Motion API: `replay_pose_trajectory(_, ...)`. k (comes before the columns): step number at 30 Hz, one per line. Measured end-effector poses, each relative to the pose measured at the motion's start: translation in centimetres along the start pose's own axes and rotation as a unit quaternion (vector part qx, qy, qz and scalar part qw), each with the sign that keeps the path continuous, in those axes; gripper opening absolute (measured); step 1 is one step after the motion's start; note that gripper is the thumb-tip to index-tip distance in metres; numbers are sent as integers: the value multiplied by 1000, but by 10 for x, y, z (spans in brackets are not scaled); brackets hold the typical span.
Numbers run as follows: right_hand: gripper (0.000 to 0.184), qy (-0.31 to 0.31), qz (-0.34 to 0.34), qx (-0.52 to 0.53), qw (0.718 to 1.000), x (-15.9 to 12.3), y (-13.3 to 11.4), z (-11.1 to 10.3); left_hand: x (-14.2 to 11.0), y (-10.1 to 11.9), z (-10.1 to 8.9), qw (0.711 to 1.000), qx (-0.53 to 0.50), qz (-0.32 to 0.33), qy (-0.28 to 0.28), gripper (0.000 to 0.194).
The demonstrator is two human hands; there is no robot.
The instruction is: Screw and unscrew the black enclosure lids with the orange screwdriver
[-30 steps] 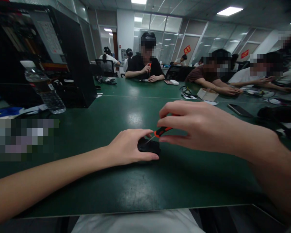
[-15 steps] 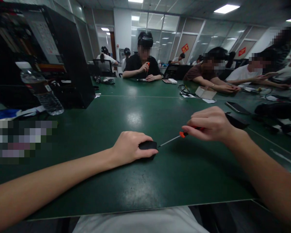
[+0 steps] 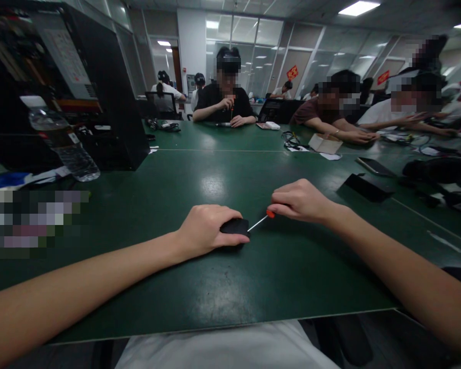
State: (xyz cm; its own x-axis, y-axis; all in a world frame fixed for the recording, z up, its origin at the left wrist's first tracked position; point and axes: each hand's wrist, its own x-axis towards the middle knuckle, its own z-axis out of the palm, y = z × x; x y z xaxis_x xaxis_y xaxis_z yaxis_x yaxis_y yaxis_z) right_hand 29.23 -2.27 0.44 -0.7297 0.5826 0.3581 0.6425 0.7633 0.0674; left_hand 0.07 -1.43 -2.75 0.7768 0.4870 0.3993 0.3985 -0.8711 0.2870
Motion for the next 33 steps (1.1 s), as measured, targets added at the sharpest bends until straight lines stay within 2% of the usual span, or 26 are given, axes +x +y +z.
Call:
replay_pose_trajectory(5,63,-71,48,43,995,0,11,9,-2,-2,-4,997,-80,2,6,46)
replay_pose_trajectory(8,61,-137,79,88,984,2,14,20,-9,-11,-12,991,-131,16,-20,45)
replay_pose_trajectory(10,59,-155,98,97,978,5,13,28,-15,-18,-20,988,-148,5,-40,46)
replay_pose_trajectory(14,61,-132,138,41,981,8,7,36,-22,-24,-28,987,-142,-48,-54,39)
replay_pose_trajectory(19,63,-105,205,-14,973,9,1,37,-17,-19,-23,982,-168,-76,-50,38)
replay_pose_trajectory(25,66,-90,252,-5,963,16,-6,44,-13,-15,-18,979,-178,-97,-35,35)
replay_pose_trajectory(30,67,-96,243,-6,965,22,-9,51,-12,-12,-14,979,-188,-72,-36,39)
replay_pose_trajectory(33,65,-83,173,-20,981,17,-7,47,-13,-12,-16,978,-190,-72,-41,41)
